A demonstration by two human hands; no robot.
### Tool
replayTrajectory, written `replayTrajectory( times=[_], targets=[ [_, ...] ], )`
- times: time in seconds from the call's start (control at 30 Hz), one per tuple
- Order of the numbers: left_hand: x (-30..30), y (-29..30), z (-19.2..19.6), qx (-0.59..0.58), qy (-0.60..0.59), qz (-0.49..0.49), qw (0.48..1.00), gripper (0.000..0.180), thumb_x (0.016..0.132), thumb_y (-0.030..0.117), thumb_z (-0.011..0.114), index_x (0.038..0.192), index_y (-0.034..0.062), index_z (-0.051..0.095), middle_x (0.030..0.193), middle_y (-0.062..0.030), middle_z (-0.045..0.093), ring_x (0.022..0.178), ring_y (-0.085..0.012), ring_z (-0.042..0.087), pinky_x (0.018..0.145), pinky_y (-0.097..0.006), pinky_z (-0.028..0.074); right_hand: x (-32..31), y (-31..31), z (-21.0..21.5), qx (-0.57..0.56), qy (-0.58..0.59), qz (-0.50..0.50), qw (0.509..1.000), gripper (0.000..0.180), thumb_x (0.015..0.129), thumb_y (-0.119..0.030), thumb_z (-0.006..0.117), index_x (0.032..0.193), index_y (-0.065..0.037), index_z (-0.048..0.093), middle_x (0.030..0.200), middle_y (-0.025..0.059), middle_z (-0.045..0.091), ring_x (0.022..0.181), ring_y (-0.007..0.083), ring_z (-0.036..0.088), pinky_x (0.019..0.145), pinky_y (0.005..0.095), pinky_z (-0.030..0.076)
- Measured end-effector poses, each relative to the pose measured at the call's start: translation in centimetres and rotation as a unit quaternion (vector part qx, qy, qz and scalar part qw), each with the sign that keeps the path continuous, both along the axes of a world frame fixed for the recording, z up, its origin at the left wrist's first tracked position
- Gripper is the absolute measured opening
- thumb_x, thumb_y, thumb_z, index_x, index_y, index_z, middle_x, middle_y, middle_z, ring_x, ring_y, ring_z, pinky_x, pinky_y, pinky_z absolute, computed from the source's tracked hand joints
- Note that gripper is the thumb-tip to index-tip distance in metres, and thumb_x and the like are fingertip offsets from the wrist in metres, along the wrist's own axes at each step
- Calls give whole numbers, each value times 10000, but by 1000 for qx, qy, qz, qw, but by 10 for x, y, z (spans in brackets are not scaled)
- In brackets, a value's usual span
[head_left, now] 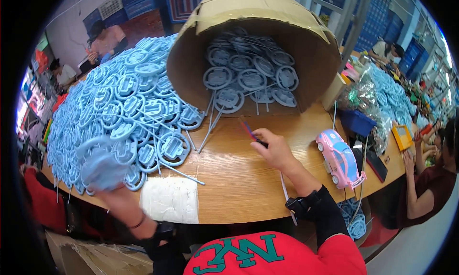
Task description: Assembling blue plastic toy steering wheel components by inserting wires and securing parts.
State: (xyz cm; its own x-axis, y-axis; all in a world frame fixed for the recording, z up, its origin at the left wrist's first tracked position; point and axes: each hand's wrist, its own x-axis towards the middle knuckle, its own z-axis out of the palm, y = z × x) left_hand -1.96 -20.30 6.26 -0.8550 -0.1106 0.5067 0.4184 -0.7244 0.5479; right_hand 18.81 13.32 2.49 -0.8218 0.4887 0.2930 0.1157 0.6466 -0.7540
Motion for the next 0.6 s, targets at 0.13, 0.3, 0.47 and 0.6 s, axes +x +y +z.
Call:
replayTrajectory(
  times=[0.13,0.3,0.47,0.6],
  targets=[
    [12,-108,83,153,253,147,944,859,674,357,755,1305,-53,340,1380,-222,337,1241,-317,396,1059,-419,336,-12,52,-15,52,92,-99,990,339,792,-271,632,1046,-56,569,847,185,648,791,354,629,688,417,493],
    [6,-141,74,217,234,114,941,995,621,391,786,1313,-108,275,1361,-261,338,1224,-331,410,1031,-383,341,-33,117,-19,164,24,-227,960,406,817,-326,592,1116,-58,531,898,248,624,834,396,610,685,474,481],
    [-16,-54,26,120,116,-180,969,526,903,283,513,1290,-46,378,993,-100,574,931,-208,527,759,-334,445,-31,162,-50,241,-77,-317,914,433,772,-296,595,1162,-124,525,785,238,626,741,417,606,627,528,471],
    [26,61,43,-204,-26,-173,963,311,936,282,458,1080,15,528,815,-42,599,702,-133,598,610,-254,485,-23,157,-45,260,-67,-330,905,319,780,-243,589,1068,-107,582,760,239,620,716,421,604,599,518,475]
  ],
)
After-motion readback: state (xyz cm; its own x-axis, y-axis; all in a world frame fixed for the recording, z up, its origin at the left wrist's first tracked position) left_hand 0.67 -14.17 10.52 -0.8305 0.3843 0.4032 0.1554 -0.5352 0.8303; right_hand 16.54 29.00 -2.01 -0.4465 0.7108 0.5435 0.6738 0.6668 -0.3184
